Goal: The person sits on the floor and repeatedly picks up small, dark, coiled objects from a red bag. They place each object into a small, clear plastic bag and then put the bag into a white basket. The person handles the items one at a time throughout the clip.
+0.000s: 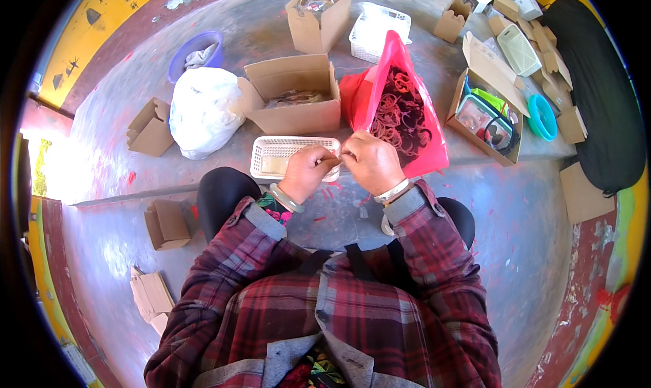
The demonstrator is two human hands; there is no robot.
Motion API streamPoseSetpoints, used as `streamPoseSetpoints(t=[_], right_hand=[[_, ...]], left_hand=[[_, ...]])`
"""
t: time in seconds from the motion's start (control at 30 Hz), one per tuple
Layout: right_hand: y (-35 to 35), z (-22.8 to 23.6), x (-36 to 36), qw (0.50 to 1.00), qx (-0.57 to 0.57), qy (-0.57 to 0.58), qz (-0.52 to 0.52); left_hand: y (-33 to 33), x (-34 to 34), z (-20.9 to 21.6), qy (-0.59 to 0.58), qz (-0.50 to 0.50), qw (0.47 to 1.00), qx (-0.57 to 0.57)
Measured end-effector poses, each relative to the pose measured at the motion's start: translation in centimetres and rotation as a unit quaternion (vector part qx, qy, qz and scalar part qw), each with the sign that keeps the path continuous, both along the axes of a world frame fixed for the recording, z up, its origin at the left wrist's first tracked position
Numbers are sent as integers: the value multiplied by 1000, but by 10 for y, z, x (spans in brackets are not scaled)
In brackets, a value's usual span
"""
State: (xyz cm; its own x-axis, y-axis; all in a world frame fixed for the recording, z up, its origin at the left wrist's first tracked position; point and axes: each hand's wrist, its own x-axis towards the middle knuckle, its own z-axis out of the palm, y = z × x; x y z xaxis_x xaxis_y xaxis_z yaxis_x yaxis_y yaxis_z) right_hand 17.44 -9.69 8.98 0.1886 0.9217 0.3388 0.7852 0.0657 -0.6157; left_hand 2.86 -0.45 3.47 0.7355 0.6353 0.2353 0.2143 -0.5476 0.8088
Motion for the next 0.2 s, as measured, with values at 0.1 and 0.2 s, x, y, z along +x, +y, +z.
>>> streamPoseSetpoints(t=[0.1, 0.2], right_hand=[[0, -2, 3, 999, -21, 45, 12], [1, 3, 1, 993, -75, 92, -10]], left_hand=[[-4, 2, 2, -7, -3, 999, -52], [-4, 0, 6, 24, -38, 988, -148]])
